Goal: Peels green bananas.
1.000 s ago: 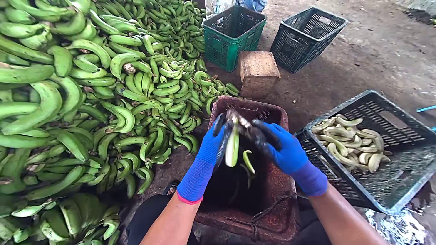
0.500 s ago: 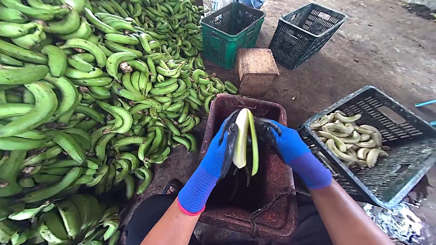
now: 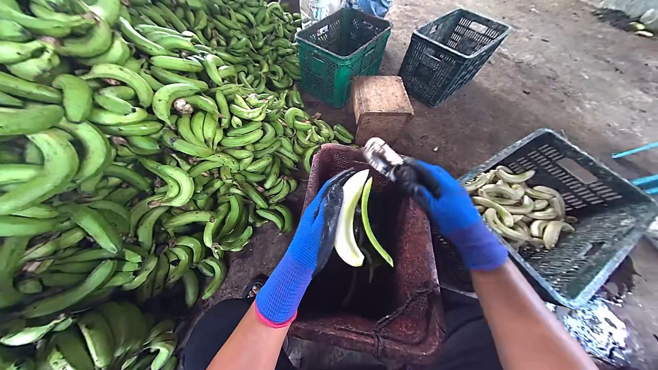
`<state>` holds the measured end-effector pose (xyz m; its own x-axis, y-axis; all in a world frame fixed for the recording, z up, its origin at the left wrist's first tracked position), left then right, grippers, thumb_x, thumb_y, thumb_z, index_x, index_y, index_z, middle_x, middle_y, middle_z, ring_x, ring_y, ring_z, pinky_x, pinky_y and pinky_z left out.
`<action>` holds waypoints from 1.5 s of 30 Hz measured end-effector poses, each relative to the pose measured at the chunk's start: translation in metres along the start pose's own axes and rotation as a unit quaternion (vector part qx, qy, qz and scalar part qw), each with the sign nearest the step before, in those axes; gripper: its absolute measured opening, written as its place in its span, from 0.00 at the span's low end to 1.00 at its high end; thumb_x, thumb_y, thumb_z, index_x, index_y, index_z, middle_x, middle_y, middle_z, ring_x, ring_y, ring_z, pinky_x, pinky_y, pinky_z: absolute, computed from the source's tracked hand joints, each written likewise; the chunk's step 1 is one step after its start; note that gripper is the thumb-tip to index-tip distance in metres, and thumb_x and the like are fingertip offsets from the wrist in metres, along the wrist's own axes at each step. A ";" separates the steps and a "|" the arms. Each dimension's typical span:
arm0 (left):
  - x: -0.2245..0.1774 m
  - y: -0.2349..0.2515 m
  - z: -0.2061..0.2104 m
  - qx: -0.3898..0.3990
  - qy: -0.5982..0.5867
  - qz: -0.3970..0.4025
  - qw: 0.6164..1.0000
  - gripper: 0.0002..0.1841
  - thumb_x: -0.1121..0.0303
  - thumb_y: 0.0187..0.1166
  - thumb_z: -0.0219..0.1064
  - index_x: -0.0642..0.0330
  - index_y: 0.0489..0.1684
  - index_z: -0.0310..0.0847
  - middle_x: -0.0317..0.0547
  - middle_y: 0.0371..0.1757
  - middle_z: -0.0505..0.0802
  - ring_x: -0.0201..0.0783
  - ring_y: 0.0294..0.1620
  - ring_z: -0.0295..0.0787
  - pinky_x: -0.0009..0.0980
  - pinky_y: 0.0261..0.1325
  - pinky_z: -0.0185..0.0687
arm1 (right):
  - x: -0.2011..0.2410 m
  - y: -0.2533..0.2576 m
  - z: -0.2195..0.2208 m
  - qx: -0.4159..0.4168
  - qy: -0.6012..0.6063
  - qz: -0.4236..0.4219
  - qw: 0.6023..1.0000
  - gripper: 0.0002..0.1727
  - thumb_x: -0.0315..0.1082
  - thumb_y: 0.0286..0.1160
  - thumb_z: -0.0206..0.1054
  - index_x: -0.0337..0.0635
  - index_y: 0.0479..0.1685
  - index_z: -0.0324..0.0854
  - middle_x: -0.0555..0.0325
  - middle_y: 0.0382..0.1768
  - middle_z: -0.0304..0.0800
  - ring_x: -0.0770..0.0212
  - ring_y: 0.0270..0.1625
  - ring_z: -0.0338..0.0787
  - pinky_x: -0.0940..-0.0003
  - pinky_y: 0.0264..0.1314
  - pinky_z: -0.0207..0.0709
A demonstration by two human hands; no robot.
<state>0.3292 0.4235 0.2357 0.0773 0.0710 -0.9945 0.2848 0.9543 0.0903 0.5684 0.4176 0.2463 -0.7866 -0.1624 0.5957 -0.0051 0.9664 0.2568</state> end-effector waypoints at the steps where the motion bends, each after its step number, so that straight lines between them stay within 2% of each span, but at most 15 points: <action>1: 0.001 0.002 -0.001 -0.007 0.030 0.011 0.999 0.24 0.64 0.91 0.41 0.54 0.83 0.70 0.38 0.72 0.85 0.24 0.65 0.82 0.25 0.68 0.78 | -0.008 0.001 -0.006 -0.017 0.037 0.040 0.998 0.26 0.34 0.85 0.61 0.44 0.82 0.74 0.42 0.67 0.86 0.49 0.65 0.88 0.43 0.68 0.78; 3: 0.009 0.007 0.001 -0.027 0.074 -0.006 0.997 0.25 0.62 0.92 0.43 0.51 0.87 0.64 0.42 0.79 0.80 0.29 0.69 0.81 0.32 0.69 0.77 | -0.007 -0.004 -0.004 -0.046 0.121 0.076 0.989 0.28 0.38 0.78 0.66 0.42 0.79 0.73 0.49 0.57 0.89 0.62 0.49 0.90 0.57 0.53 0.85; 6: 0.028 0.008 0.022 0.033 0.090 -0.072 0.993 0.26 0.65 0.93 0.45 0.57 0.90 0.57 0.51 0.80 0.78 0.32 0.70 0.80 0.33 0.72 0.76 | 0.026 -0.018 0.031 0.014 0.123 0.062 0.990 0.43 0.36 0.57 0.83 0.41 0.81 0.73 0.45 0.59 0.91 0.54 0.57 0.92 0.48 0.62 0.86; 7: 0.032 0.007 0.029 0.045 0.094 -0.093 0.990 0.24 0.69 0.93 0.46 0.65 0.86 0.62 0.56 0.72 0.82 0.33 0.64 0.81 0.32 0.69 0.75 | 0.032 -0.021 0.041 0.045 0.089 0.066 0.993 0.45 0.34 0.57 0.83 0.42 0.83 0.72 0.42 0.61 0.91 0.46 0.61 0.92 0.40 0.65 0.82; 9: 0.040 0.011 0.035 0.067 0.072 -0.127 0.987 0.23 0.67 0.93 0.46 0.62 0.84 0.63 0.51 0.61 0.86 0.30 0.50 0.84 0.29 0.55 0.81 | 0.023 -0.022 0.040 0.072 0.030 0.078 0.994 0.43 0.34 0.61 0.81 0.45 0.85 0.71 0.41 0.63 0.90 0.41 0.64 0.90 0.33 0.67 0.78; 13: 0.025 0.017 0.007 0.074 -0.063 -0.140 0.985 0.27 0.59 0.93 0.45 0.40 0.92 0.50 0.43 0.75 0.83 0.41 0.52 0.93 0.37 0.47 0.91 | -0.038 -0.034 -0.049 -0.036 -0.165 0.146 0.975 0.36 0.40 0.69 0.78 0.45 0.81 0.74 0.36 0.66 0.87 0.32 0.65 0.88 0.25 0.62 0.77; 17: 0.006 0.013 -0.057 -0.042 -0.137 -0.073 0.987 0.27 0.53 0.93 0.46 0.39 0.91 0.51 0.38 0.76 0.82 0.41 0.57 0.91 0.38 0.49 0.91 | -0.080 -0.047 -0.104 -0.130 -0.231 0.288 0.920 0.34 0.46 0.77 0.72 0.39 0.80 0.73 0.25 0.73 0.76 0.22 0.74 0.76 0.19 0.69 0.66; 21: 0.002 0.010 -0.063 -0.072 -0.171 -0.044 0.982 0.27 0.54 0.93 0.48 0.38 0.91 0.51 0.39 0.75 0.82 0.42 0.56 0.92 0.38 0.48 0.92 | -0.077 -0.012 0.037 0.123 -0.113 0.248 0.954 0.28 0.42 0.78 0.71 0.35 0.73 0.78 0.33 0.64 0.86 0.35 0.69 0.85 0.32 0.73 0.73; 24: -0.002 0.012 -0.058 -0.069 -0.126 -0.029 0.989 0.28 0.56 0.92 0.48 0.41 0.92 0.51 0.38 0.74 0.84 0.39 0.53 0.93 0.34 0.44 0.92 | -0.099 -0.030 0.164 0.375 -0.096 0.281 0.878 0.31 0.49 0.85 0.62 0.39 0.81 0.72 0.35 0.73 0.81 0.38 0.77 0.79 0.37 0.80 0.67; 27: -0.008 0.012 -0.060 -0.081 -0.098 -0.010 0.992 0.29 0.58 0.91 0.47 0.48 0.92 0.52 0.41 0.72 0.85 0.39 0.55 0.92 0.35 0.48 0.92 | -0.128 -0.062 0.227 0.485 -0.091 0.286 0.822 0.32 0.51 0.90 0.56 0.38 0.84 0.69 0.33 0.78 0.75 0.37 0.83 0.73 0.38 0.85 0.61; 32: -0.010 0.008 -0.072 -0.080 -0.061 0.008 0.995 0.29 0.60 0.88 0.52 0.47 0.91 0.56 0.38 0.70 0.87 0.35 0.53 0.92 0.32 0.47 0.92 | -0.161 -0.047 0.280 0.414 -0.023 0.363 0.834 0.33 0.49 0.92 0.54 0.35 0.86 0.66 0.34 0.82 0.72 0.41 0.87 0.68 0.43 0.90 0.56; 36: -0.008 0.003 -0.075 -0.069 -0.069 -0.019 0.995 0.29 0.63 0.87 0.54 0.49 0.90 0.59 0.37 0.67 0.88 0.30 0.53 0.91 0.27 0.48 0.89 | -0.129 -0.022 0.300 0.341 0.057 0.419 0.840 0.27 0.41 0.94 0.51 0.32 0.83 0.69 0.38 0.83 0.71 0.46 0.87 0.68 0.50 0.90 0.55; 40: -0.001 0.006 -0.081 -0.070 -0.084 -0.056 0.992 0.27 0.66 0.88 0.53 0.51 0.89 0.61 0.38 0.62 0.90 0.27 0.49 0.90 0.23 0.47 0.87 | -0.165 -0.027 0.323 0.290 0.069 0.426 0.854 0.30 0.48 0.93 0.52 0.32 0.79 0.73 0.36 0.79 0.76 0.44 0.84 0.73 0.46 0.88 0.60; 42: 0.002 0.011 -0.082 -0.078 -0.060 -0.073 0.992 0.26 0.68 0.89 0.53 0.53 0.87 0.63 0.38 0.55 0.90 0.23 0.43 0.86 0.20 0.45 0.82 | -0.156 -0.016 0.296 0.283 0.066 0.419 0.860 0.29 0.48 0.92 0.55 0.31 0.77 0.75 0.34 0.75 0.79 0.43 0.80 0.77 0.45 0.85 0.64; 45: 0.019 0.019 -0.074 -0.033 -0.038 -0.140 0.989 0.27 0.64 0.92 0.53 0.47 0.90 0.59 0.46 0.67 0.87 0.34 0.52 0.90 0.30 0.49 0.87 | -0.123 0.009 0.228 0.272 0.135 0.361 0.882 0.24 0.37 0.93 0.53 0.29 0.76 0.73 0.35 0.70 0.82 0.50 0.71 0.83 0.54 0.77 0.71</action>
<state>0.2650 0.4642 0.2146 0.0771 -0.2177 -0.9730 0.2415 0.9509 -0.1936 0.5244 0.4920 0.0016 -0.5308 0.5640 0.6326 0.0832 0.7775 -0.6234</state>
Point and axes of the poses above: each hand's wrist, its own y-axis towards the middle knuckle, its own z-axis out of the palm, x = y × z, the point moved 6 cm from there along y, towards the middle knuckle
